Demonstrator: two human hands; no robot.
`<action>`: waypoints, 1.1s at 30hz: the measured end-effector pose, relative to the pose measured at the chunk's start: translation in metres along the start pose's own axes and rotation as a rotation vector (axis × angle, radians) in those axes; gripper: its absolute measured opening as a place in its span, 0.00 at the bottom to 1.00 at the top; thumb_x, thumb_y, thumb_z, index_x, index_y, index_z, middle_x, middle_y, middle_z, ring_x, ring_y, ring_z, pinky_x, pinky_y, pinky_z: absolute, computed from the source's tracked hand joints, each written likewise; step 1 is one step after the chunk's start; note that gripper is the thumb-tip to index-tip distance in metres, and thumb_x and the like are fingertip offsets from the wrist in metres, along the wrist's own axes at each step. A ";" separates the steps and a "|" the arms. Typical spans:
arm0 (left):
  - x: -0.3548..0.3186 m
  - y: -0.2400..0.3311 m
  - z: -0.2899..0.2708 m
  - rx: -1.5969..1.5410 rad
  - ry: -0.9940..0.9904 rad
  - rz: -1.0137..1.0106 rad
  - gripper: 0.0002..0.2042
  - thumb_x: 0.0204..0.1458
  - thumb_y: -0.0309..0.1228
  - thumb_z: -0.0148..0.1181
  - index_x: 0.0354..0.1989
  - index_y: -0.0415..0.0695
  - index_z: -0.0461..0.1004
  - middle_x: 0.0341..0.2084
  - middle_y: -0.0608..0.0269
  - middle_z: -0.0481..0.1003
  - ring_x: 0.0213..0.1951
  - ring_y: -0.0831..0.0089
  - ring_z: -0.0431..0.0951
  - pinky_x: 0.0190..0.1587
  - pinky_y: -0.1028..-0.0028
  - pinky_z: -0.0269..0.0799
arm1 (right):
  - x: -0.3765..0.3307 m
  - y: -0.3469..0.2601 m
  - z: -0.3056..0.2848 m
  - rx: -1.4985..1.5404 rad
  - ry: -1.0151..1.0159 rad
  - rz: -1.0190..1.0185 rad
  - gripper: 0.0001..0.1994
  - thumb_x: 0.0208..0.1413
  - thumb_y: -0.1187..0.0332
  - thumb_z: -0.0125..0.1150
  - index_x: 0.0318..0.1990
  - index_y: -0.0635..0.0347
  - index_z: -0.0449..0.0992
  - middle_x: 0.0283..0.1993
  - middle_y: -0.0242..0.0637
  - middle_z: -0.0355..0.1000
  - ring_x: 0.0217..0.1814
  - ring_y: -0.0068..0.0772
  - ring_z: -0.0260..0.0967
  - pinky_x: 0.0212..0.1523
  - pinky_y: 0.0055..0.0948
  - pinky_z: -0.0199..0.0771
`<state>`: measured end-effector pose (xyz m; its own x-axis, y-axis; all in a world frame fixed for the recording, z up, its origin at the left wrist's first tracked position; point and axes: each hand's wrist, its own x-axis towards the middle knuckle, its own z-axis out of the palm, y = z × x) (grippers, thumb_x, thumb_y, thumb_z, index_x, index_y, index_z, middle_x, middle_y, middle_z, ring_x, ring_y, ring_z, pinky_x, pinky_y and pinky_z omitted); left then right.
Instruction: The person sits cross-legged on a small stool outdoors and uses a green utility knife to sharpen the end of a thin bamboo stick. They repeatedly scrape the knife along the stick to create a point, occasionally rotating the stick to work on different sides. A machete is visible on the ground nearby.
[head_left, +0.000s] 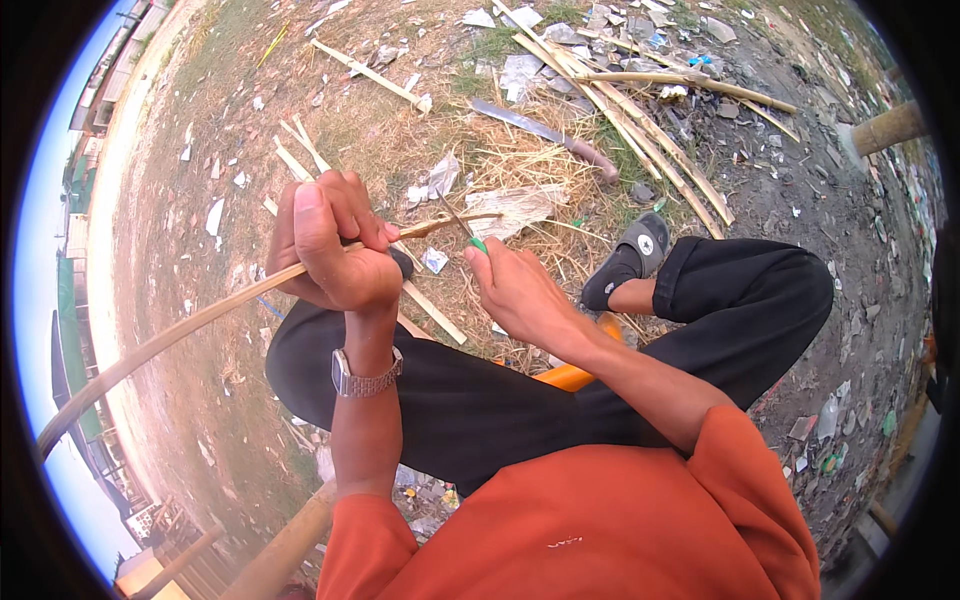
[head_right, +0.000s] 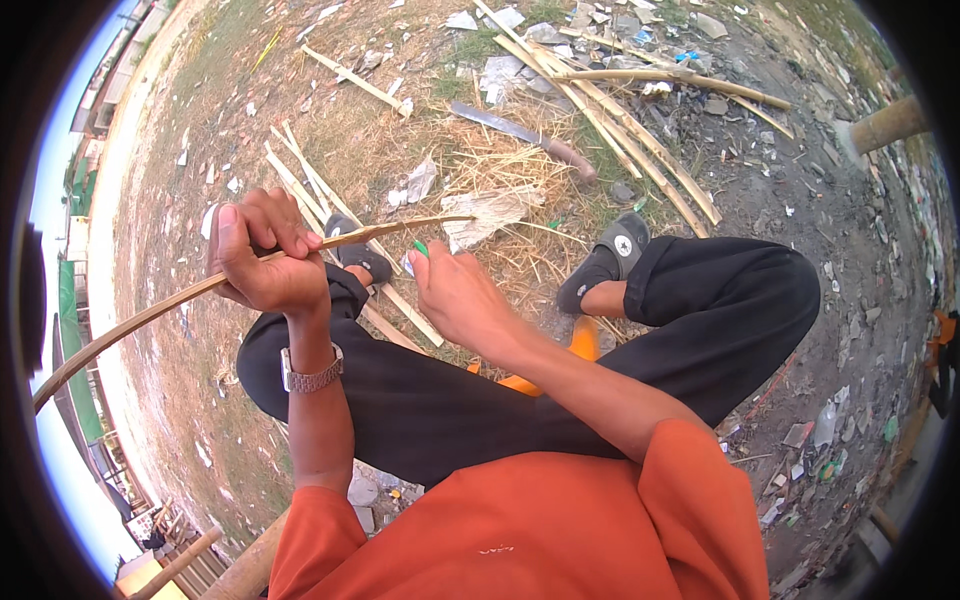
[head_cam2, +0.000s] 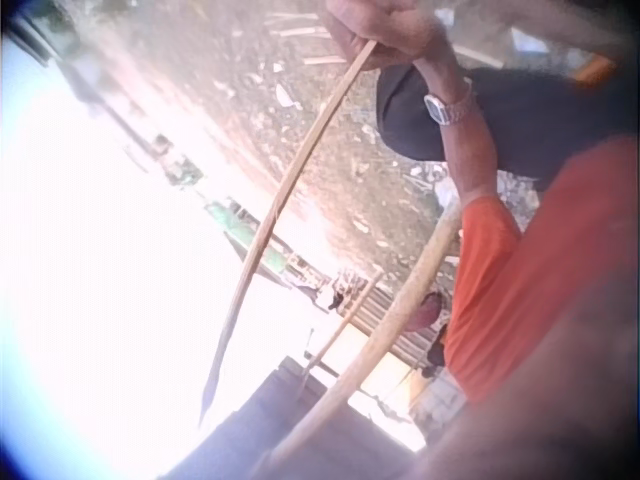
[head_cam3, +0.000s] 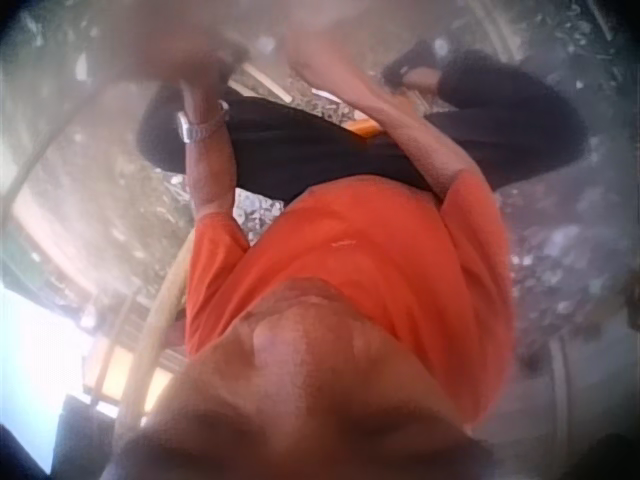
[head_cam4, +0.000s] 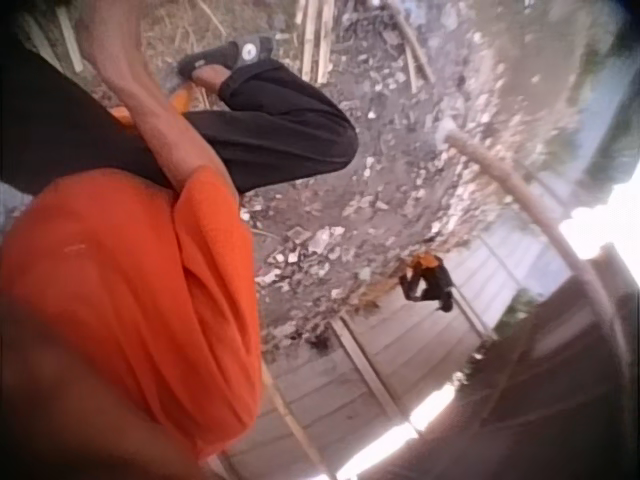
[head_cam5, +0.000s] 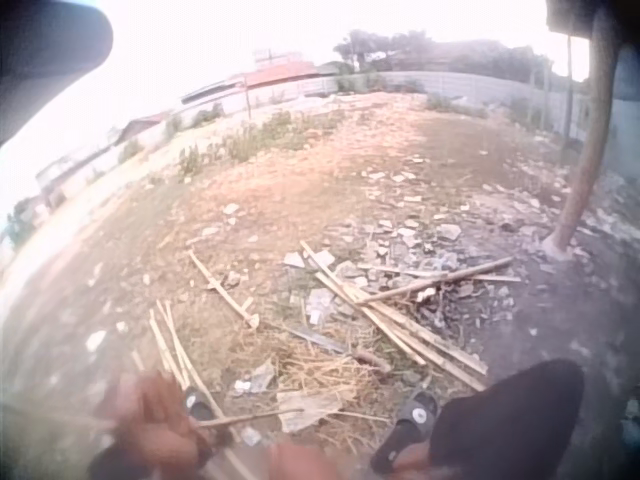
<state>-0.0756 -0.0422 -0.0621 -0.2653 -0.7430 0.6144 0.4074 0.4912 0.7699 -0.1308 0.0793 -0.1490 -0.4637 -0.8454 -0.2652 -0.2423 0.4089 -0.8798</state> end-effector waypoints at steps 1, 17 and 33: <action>-0.001 -0.001 -0.002 -0.014 0.010 -0.009 0.18 0.56 0.31 0.41 0.13 0.44 0.54 0.06 0.66 0.54 0.08 0.82 0.51 0.09 0.81 0.51 | -0.003 -0.001 -0.001 0.013 -0.004 0.008 0.18 0.66 0.59 0.40 0.36 0.70 0.65 0.24 0.62 0.67 0.30 0.68 0.64 0.32 0.55 0.59; 0.002 0.001 -0.002 0.008 0.099 -0.031 0.18 0.57 0.31 0.41 0.13 0.43 0.52 0.06 0.66 0.53 0.08 0.82 0.49 0.08 0.80 0.48 | -0.001 -0.038 -0.008 0.040 0.020 -0.067 0.17 0.65 0.61 0.41 0.39 0.71 0.67 0.24 0.63 0.70 0.30 0.69 0.68 0.33 0.55 0.68; 0.009 -0.005 -0.001 0.064 0.160 0.046 0.19 0.57 0.30 0.42 0.12 0.46 0.52 0.05 0.68 0.52 0.07 0.82 0.50 0.07 0.81 0.48 | 0.004 0.106 0.026 -0.308 0.127 0.137 0.17 0.66 0.59 0.40 0.39 0.68 0.63 0.19 0.58 0.68 0.26 0.64 0.69 0.28 0.54 0.68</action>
<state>-0.0786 -0.0517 -0.0608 -0.1035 -0.7795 0.6178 0.3576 0.5504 0.7544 -0.1365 0.1102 -0.2539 -0.6074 -0.7339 -0.3040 -0.4068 0.6161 -0.6745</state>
